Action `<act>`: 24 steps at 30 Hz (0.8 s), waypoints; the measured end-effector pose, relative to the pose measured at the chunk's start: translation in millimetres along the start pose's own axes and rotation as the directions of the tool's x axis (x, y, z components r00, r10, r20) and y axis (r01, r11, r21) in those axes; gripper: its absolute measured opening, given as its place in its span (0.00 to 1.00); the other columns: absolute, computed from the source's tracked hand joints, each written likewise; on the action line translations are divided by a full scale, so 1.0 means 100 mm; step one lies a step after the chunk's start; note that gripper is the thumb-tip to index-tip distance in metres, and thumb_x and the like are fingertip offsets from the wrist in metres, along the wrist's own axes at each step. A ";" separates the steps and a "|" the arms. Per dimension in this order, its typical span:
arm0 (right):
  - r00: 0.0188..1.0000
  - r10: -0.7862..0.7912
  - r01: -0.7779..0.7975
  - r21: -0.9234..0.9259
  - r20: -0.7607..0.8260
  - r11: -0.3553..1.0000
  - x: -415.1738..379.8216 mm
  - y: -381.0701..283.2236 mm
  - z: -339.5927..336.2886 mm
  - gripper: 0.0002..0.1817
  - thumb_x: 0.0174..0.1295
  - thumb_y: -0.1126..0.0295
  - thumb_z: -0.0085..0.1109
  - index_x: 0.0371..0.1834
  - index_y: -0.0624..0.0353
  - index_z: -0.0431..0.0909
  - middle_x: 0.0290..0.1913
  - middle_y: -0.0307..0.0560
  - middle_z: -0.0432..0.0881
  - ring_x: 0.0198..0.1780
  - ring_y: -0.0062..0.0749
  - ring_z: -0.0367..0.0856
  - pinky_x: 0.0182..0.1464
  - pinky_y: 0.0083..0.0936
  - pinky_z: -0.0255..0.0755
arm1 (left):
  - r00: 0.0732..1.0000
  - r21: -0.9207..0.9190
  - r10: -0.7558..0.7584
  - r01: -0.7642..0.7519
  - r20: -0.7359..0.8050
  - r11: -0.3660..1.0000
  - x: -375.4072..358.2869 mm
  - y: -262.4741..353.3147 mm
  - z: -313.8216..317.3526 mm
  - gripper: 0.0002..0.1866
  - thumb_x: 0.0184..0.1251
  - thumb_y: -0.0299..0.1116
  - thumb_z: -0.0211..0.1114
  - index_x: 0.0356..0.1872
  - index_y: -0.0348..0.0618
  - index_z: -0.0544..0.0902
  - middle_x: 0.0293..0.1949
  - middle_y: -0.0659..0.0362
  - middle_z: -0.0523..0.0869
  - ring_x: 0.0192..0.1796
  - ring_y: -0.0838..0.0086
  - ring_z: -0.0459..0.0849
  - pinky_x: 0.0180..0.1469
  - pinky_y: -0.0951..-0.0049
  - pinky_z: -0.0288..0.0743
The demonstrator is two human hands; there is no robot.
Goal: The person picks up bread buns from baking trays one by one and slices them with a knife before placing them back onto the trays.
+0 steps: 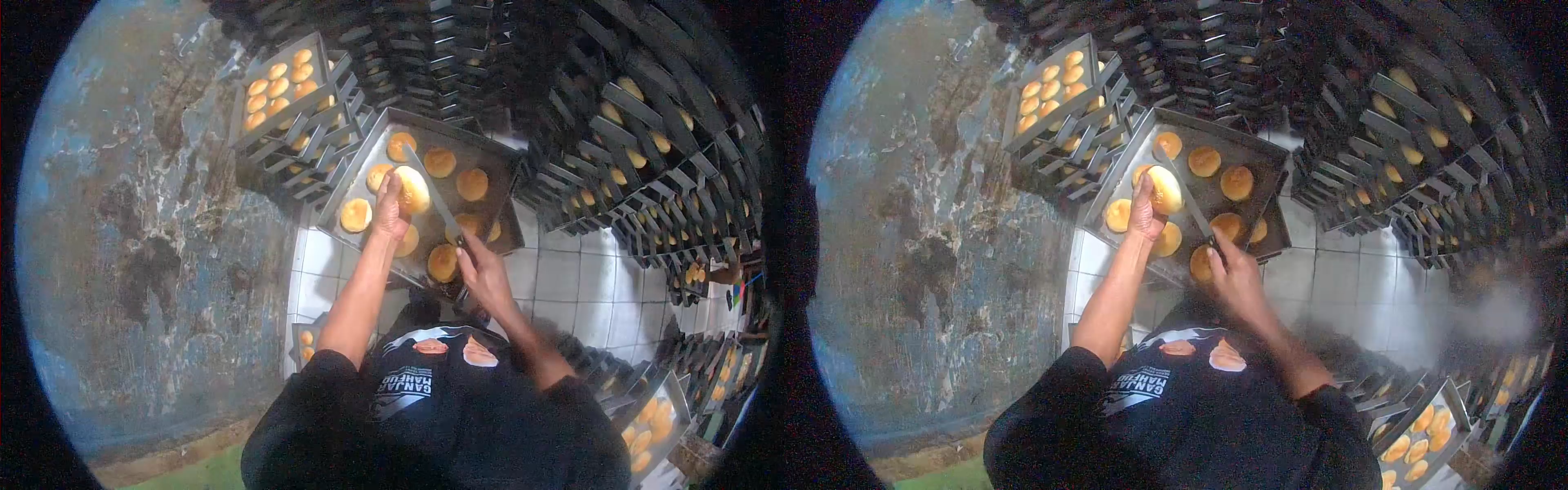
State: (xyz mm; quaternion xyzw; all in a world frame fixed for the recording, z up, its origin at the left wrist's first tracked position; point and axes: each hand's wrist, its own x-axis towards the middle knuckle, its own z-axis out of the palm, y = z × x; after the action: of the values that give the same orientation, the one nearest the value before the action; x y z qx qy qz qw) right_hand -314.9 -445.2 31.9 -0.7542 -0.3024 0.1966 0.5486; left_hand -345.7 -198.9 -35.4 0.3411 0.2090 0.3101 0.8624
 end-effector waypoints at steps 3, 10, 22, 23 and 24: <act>0.997 -0.075 0.074 -0.043 -0.025 0.996 0.21 0.03 0.05 0.22 0.70 0.69 0.60 0.66 0.62 0.75 0.41 0.70 0.84 0.44 0.63 0.86 0.45 0.40 0.78 | 1.000 0.036 -0.012 0.011 0.009 0.999 -0.01 -0.01 0.03 0.26 0.63 0.53 0.75 0.56 0.55 0.78 0.48 0.69 0.85 0.51 0.76 0.85 0.54 0.67 0.82; 0.994 -0.047 0.053 -0.054 0.095 0.997 0.01 0.12 -0.11 0.23 0.72 0.67 0.57 0.68 0.63 0.74 0.53 0.61 0.86 0.54 0.44 0.87 0.55 0.33 0.77 | 0.997 0.048 0.006 -0.010 0.078 0.999 0.08 0.20 -0.06 0.26 0.65 0.48 0.75 0.58 0.49 0.77 0.46 0.66 0.85 0.47 0.75 0.86 0.51 0.68 0.83; 0.984 -0.167 0.166 0.032 0.059 0.986 0.02 0.26 -0.16 0.22 0.71 0.66 0.58 0.65 0.64 0.76 0.50 0.69 0.84 0.53 0.59 0.85 0.54 0.39 0.77 | 0.995 0.090 -0.042 0.034 0.088 0.995 0.01 0.18 0.02 0.26 0.66 0.42 0.75 0.60 0.47 0.76 0.47 0.65 0.85 0.49 0.76 0.86 0.51 0.69 0.83; 0.986 -0.158 0.157 0.034 0.054 0.987 0.04 0.27 -0.15 0.22 0.71 0.66 0.58 0.65 0.64 0.76 0.50 0.69 0.84 0.53 0.59 0.85 0.54 0.39 0.77 | 0.993 0.109 -0.070 0.060 0.091 0.992 -0.10 0.12 0.10 0.25 0.65 0.42 0.76 0.58 0.46 0.77 0.47 0.65 0.85 0.47 0.76 0.85 0.50 0.69 0.83; 0.991 -0.104 0.106 -0.027 0.090 0.994 0.18 0.14 -0.15 0.22 0.71 0.65 0.58 0.65 0.63 0.76 0.51 0.68 0.84 0.53 0.58 0.85 0.54 0.39 0.78 | 0.992 0.136 -0.090 0.077 0.089 0.988 -0.21 0.07 0.23 0.24 0.65 0.41 0.76 0.57 0.46 0.77 0.46 0.65 0.85 0.48 0.76 0.85 0.50 0.68 0.83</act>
State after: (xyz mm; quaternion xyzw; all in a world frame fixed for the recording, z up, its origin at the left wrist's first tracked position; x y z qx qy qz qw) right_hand -288.5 -447.1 24.3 -0.7365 -0.3689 0.1959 0.5320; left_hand -350.5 -219.5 -11.1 0.4031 0.2019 0.2426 0.8590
